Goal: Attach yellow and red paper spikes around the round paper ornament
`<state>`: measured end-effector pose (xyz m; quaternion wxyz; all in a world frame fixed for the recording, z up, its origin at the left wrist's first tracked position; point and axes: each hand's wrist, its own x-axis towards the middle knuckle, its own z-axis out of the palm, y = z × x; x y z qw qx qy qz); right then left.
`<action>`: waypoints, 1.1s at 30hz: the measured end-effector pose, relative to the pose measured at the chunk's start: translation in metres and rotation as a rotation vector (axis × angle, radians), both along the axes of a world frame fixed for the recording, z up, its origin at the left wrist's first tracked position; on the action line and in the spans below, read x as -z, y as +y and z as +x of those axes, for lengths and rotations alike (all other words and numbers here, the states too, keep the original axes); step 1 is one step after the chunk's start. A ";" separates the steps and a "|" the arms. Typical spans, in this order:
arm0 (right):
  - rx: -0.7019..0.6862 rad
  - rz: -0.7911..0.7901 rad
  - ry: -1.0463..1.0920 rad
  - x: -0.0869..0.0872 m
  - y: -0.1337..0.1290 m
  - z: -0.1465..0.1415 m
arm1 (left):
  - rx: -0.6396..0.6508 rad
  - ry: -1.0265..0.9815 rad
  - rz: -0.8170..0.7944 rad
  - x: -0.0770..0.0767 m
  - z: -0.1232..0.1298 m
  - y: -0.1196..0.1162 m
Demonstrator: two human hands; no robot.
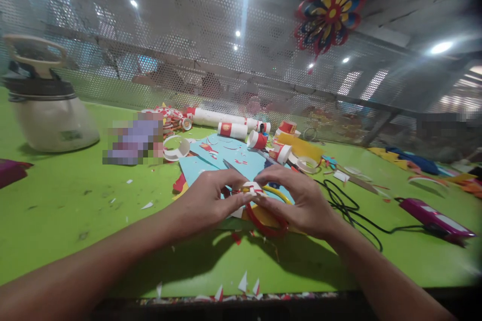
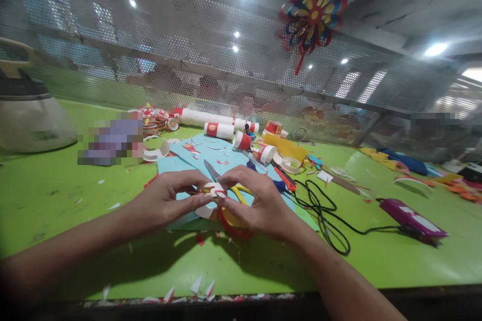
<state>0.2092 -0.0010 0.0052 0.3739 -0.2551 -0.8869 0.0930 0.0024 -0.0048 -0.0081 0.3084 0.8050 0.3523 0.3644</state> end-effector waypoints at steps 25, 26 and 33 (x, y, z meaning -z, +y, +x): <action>-0.026 -0.176 0.039 -0.003 0.004 0.004 | 0.078 -0.115 -0.211 -0.002 0.005 -0.001; -0.026 -0.188 0.039 -0.003 0.004 0.004 | 0.071 -0.113 -0.204 -0.002 0.005 -0.001; 0.005 -0.152 0.046 -0.005 0.001 0.001 | 0.095 -0.089 -0.155 0.000 0.002 0.001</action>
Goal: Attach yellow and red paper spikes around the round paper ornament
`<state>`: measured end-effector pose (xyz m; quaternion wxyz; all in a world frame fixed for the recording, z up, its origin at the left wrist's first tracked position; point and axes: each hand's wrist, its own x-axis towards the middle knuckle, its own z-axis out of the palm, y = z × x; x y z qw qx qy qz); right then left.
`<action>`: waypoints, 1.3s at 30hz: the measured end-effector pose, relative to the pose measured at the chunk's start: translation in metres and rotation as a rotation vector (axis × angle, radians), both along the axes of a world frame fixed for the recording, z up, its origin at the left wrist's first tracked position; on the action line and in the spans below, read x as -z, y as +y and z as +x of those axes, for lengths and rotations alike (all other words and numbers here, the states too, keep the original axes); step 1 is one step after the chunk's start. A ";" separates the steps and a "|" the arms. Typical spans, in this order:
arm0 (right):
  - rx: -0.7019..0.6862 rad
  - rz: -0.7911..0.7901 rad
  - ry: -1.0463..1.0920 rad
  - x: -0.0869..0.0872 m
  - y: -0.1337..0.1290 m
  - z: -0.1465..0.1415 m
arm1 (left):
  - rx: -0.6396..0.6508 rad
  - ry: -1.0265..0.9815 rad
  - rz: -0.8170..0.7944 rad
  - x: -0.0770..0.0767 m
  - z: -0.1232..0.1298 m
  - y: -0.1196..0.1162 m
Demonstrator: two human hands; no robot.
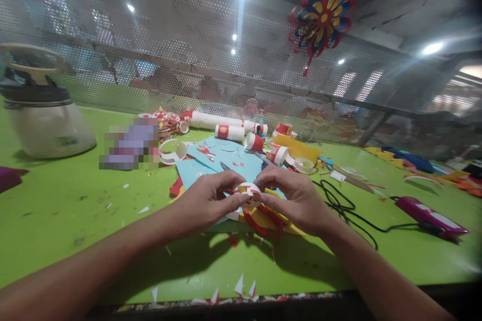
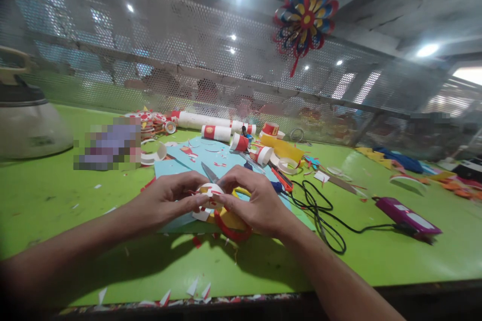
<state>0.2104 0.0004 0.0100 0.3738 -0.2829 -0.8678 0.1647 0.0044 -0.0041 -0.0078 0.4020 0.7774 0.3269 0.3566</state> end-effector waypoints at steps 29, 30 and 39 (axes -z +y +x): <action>-0.028 0.022 -0.011 0.001 0.008 0.004 | -0.038 -0.060 0.016 0.005 0.002 0.002; -0.025 0.039 -0.015 0.000 0.008 0.005 | -0.036 -0.045 0.055 0.003 0.001 0.001; -0.081 -0.121 0.015 0.004 0.012 0.013 | 0.006 -0.057 0.125 0.000 -0.004 -0.003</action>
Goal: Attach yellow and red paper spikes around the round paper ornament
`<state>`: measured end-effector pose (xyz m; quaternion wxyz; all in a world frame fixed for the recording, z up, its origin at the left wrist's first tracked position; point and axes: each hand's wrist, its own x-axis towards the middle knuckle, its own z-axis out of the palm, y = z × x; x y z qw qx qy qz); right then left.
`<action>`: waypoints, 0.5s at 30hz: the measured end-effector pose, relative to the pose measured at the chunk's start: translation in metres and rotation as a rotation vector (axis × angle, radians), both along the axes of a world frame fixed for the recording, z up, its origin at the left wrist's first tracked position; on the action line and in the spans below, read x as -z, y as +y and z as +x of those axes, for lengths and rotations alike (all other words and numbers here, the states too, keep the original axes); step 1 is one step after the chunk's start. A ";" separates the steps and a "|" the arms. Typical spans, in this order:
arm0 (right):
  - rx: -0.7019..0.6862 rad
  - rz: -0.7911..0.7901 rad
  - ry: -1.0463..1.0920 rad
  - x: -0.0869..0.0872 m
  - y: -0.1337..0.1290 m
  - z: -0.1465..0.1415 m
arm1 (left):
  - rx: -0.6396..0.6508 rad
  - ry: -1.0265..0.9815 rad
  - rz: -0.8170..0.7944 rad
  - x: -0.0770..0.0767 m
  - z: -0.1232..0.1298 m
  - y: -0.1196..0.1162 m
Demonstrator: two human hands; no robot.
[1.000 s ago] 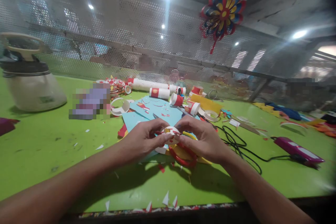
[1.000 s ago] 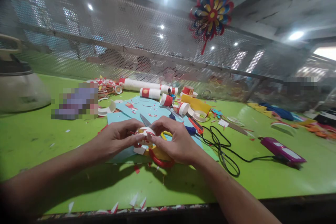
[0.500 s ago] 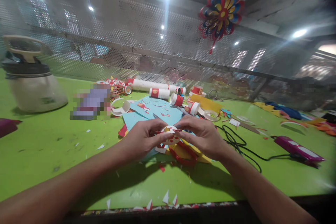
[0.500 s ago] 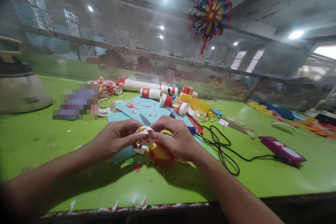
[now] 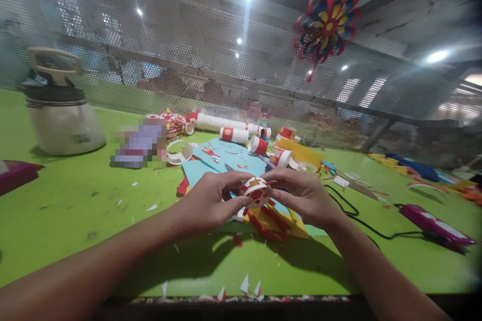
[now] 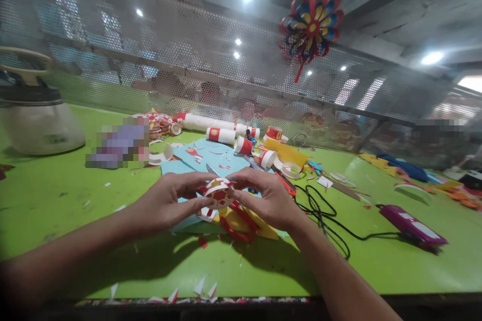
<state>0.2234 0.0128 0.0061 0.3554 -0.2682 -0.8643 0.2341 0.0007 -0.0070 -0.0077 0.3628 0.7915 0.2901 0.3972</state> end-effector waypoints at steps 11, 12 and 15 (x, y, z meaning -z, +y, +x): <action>-0.053 -0.105 0.093 -0.001 0.002 0.004 | 0.041 0.032 -0.003 -0.006 0.000 -0.003; -0.055 -0.111 0.097 -0.001 0.001 0.005 | 0.047 0.027 -0.011 -0.005 0.000 -0.003; -0.056 -0.113 0.119 -0.002 0.001 0.004 | 0.085 -0.039 -0.100 -0.002 0.000 -0.001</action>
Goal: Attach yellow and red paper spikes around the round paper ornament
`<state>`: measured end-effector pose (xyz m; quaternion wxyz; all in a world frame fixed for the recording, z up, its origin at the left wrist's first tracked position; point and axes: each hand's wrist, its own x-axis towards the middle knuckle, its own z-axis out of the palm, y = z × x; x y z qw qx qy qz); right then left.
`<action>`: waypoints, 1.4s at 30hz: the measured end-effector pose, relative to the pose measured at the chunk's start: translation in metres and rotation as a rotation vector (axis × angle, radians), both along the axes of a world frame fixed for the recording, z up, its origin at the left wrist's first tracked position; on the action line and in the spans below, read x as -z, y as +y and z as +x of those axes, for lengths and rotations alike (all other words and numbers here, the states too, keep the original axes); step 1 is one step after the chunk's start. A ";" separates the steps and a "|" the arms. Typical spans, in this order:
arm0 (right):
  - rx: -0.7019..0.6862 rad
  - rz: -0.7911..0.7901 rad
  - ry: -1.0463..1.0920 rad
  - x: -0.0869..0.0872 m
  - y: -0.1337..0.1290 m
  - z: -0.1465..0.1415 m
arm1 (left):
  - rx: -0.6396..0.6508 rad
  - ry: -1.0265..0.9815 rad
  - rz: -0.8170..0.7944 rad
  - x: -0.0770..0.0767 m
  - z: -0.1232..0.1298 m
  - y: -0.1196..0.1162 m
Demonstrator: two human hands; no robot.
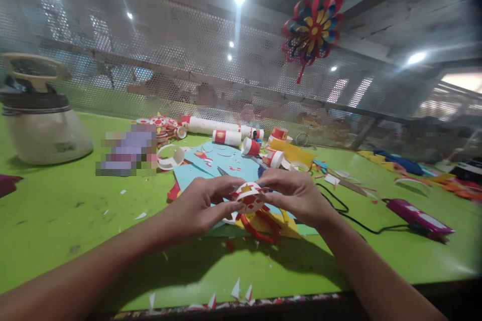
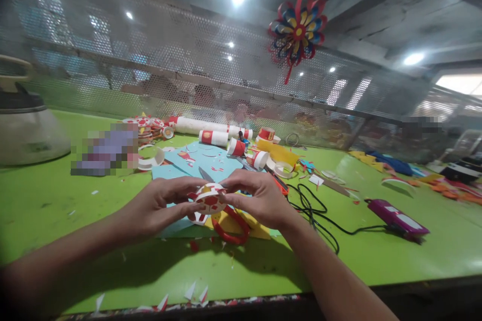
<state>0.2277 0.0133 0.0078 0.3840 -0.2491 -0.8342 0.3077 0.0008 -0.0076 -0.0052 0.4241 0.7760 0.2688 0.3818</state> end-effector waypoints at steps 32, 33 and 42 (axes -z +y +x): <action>0.093 -0.607 0.130 0.019 0.004 -0.020 | 0.059 -0.485 -0.669 0.011 0.001 0.017; 0.076 -0.610 0.142 0.021 0.003 -0.021 | 0.060 -0.486 -0.674 0.012 0.001 0.017; 0.030 -0.669 0.370 0.016 -0.009 -0.033 | 0.109 -0.469 -0.673 0.016 0.010 0.014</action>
